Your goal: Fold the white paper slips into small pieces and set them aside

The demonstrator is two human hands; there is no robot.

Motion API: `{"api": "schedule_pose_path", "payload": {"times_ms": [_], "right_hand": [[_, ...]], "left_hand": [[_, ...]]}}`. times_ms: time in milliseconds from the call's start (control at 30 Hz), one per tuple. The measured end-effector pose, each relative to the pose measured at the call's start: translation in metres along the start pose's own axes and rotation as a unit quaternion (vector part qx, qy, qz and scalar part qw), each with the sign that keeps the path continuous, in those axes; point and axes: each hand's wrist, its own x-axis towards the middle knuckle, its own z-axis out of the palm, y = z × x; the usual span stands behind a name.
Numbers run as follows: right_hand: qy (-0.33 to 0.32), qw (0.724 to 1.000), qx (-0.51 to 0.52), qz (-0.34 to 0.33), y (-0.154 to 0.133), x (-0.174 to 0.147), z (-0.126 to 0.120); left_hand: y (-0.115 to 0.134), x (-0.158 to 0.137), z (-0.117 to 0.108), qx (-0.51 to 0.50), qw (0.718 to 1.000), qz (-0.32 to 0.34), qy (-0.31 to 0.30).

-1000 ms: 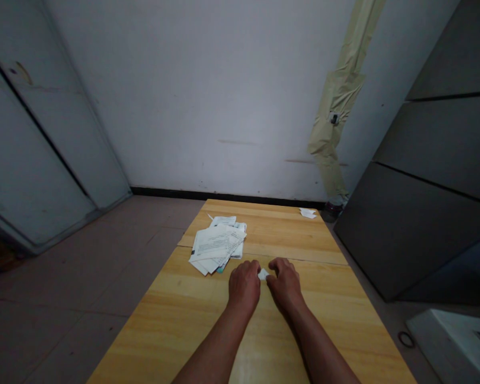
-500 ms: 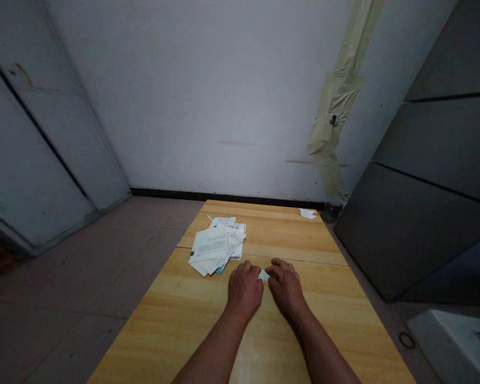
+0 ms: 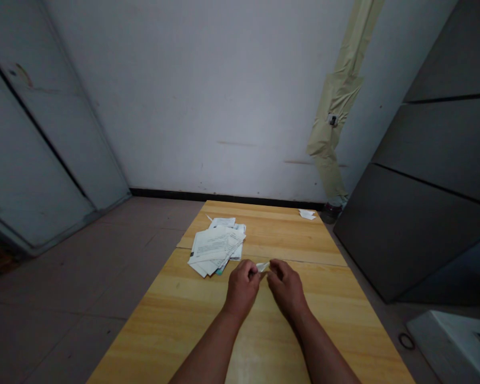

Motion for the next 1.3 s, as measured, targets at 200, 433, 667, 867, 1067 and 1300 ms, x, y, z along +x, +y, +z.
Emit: {"api": "schedule_pose_path", "payload": {"times_ms": [200, 433, 667, 867, 1067, 1300], "right_hand": [[-0.047, 0.960, 0.266, 0.068, -0.017, -0.006, 0.007], [-0.044, 0.909, 0.401, 0.109, -0.022, -0.008, 0.011], [-0.060, 0.917, 0.383, 0.099, -0.019, -0.007, 0.006], [-0.046, 0.968, 0.245, 0.026, -0.022, -0.007, 0.005], [-0.016, 0.990, 0.119, -0.079, -0.017, -0.004, 0.006], [0.009, 0.995, 0.038, -0.096, -0.015, -0.006, 0.008]], "left_hand": [[0.007, 0.000, -0.004, -0.006, 1.000, 0.013, 0.017], [0.012, -0.003, -0.005, -0.017, 0.997, 0.074, 0.000], [0.016, -0.007, -0.007, -0.150, 0.988, 0.008, -0.033], [0.011, -0.004, -0.008, -0.347, 0.929, -0.103, -0.074], [0.011, 0.002, -0.006, -0.358, 0.920, -0.144, -0.066], [0.013, 0.003, -0.008, -0.351, 0.921, -0.167, -0.036]]}}
